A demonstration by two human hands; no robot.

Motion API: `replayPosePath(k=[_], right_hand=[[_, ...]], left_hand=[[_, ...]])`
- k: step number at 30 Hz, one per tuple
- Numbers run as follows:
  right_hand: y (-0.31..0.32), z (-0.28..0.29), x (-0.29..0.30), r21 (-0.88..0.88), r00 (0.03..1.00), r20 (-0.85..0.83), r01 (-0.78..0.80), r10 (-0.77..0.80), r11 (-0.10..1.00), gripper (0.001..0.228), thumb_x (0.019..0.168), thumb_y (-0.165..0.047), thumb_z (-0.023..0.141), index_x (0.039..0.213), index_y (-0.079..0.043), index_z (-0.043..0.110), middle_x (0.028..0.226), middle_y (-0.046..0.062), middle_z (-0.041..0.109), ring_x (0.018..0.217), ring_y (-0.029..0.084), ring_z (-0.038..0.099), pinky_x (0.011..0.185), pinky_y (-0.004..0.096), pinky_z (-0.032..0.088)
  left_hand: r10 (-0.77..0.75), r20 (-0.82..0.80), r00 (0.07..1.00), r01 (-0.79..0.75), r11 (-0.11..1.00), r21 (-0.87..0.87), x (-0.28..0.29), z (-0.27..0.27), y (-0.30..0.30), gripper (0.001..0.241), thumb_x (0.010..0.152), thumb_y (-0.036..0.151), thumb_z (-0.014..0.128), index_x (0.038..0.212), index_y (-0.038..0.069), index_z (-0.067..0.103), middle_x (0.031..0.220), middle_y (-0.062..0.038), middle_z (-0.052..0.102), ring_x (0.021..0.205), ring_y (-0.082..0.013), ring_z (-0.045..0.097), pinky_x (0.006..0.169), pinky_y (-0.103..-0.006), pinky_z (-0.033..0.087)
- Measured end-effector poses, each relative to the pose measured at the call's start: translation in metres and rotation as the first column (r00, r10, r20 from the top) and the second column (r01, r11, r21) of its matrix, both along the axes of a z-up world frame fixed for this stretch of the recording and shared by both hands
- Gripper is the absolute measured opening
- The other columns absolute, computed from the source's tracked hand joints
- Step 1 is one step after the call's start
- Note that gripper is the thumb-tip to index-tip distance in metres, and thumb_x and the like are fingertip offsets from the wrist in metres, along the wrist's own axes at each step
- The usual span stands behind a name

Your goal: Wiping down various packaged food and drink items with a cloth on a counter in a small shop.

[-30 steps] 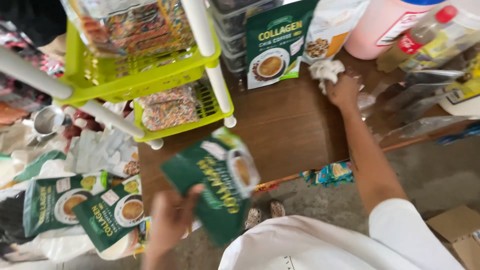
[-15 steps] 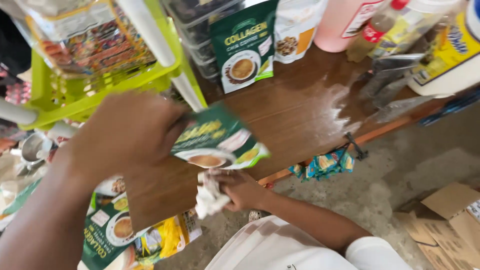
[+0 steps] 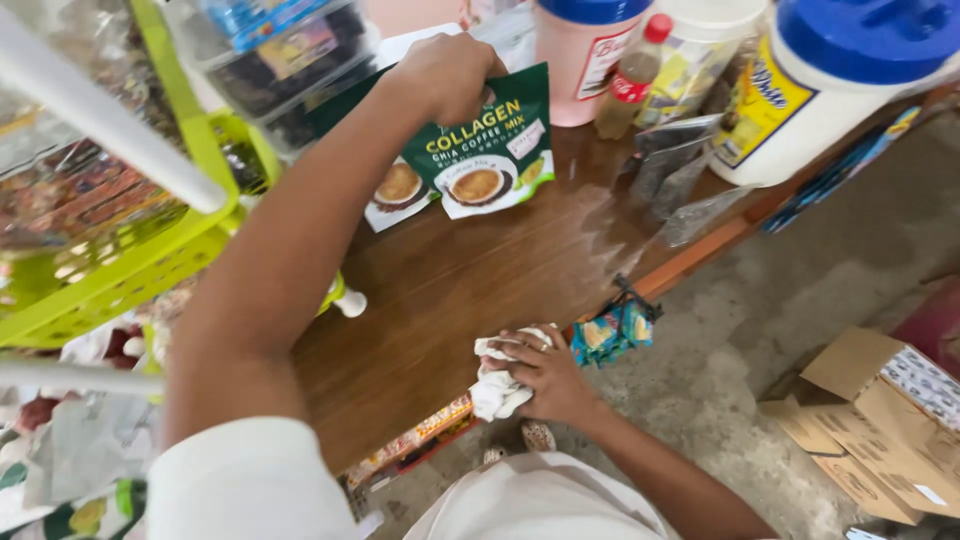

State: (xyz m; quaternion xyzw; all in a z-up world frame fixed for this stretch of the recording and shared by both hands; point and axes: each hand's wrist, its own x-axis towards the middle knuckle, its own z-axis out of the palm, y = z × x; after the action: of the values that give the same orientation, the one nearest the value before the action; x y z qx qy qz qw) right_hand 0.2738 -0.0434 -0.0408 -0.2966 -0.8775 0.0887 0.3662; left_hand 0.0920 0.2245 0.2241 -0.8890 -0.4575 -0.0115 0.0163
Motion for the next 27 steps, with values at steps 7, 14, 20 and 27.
replayPosePath(k=[7, 14, 20, 27], right_hand=[[-0.003, -0.006, 0.000, -0.055, 0.998, -0.004, 0.055, -0.056, 0.997, 0.053, 0.070, -0.026, 0.085, 0.122, -0.023, 0.076, 0.136, -0.003, 0.067, 0.131, 0.020, 0.059, 0.114, 0.051, 0.034], [-0.003, -0.011, 0.000, -0.132, 0.999, 0.031, 0.046, -0.042, 0.990, 0.059, 0.061, -0.024, 0.085, 0.120, -0.024, 0.075, 0.136, -0.002, 0.066, 0.132, 0.022, 0.057, 0.115, 0.053, 0.031], [-0.002, -0.009, -0.001, -0.100, 1.000, 0.006, 0.022, -0.022, 0.995, 0.057, 0.066, -0.027, 0.087, 0.121, -0.023, 0.074, 0.136, -0.002, 0.065, 0.130, 0.021, 0.057, 0.114, 0.055, 0.030], [0.001, 0.003, -0.002, -0.033, 0.999, -0.022, -0.027, 0.026, 0.999, 0.053, 0.070, -0.028, 0.084, 0.121, -0.021, 0.074, 0.137, 0.001, 0.066, 0.132, 0.024, 0.059, 0.113, 0.053, 0.035]], left_hand=[[0.060, -0.070, 0.996, -0.046, 0.981, 0.186, 0.040, -0.054, 0.094, 0.033, 0.086, 0.017, 0.072, 0.117, 0.026, 0.077, 0.107, -0.010, 0.074, 0.102, -0.0310, 0.069, 0.086, -0.0483, 0.052], [0.077, 0.038, 0.996, -0.084, 0.964, 0.254, 0.049, -0.071, 0.122, 0.025, 0.087, 0.019, 0.075, 0.112, 0.024, 0.079, 0.104, -0.011, 0.075, 0.099, -0.0305, 0.070, 0.086, -0.0471, 0.052], [-0.002, 0.156, 0.988, -0.053, 0.935, 0.349, 0.037, -0.064, 0.100, 0.024, 0.084, 0.022, 0.082, 0.107, 0.019, 0.077, 0.098, -0.013, 0.074, 0.095, -0.0330, 0.070, 0.081, -0.0497, 0.052], [-0.200, 0.381, 0.903, -0.033, 0.851, 0.524, 0.022, -0.042, 0.011, 0.058, 0.072, 0.014, 0.084, 0.126, 0.009, 0.063, 0.114, -0.018, 0.069, 0.102, -0.0399, 0.066, 0.081, -0.0526, 0.051]])
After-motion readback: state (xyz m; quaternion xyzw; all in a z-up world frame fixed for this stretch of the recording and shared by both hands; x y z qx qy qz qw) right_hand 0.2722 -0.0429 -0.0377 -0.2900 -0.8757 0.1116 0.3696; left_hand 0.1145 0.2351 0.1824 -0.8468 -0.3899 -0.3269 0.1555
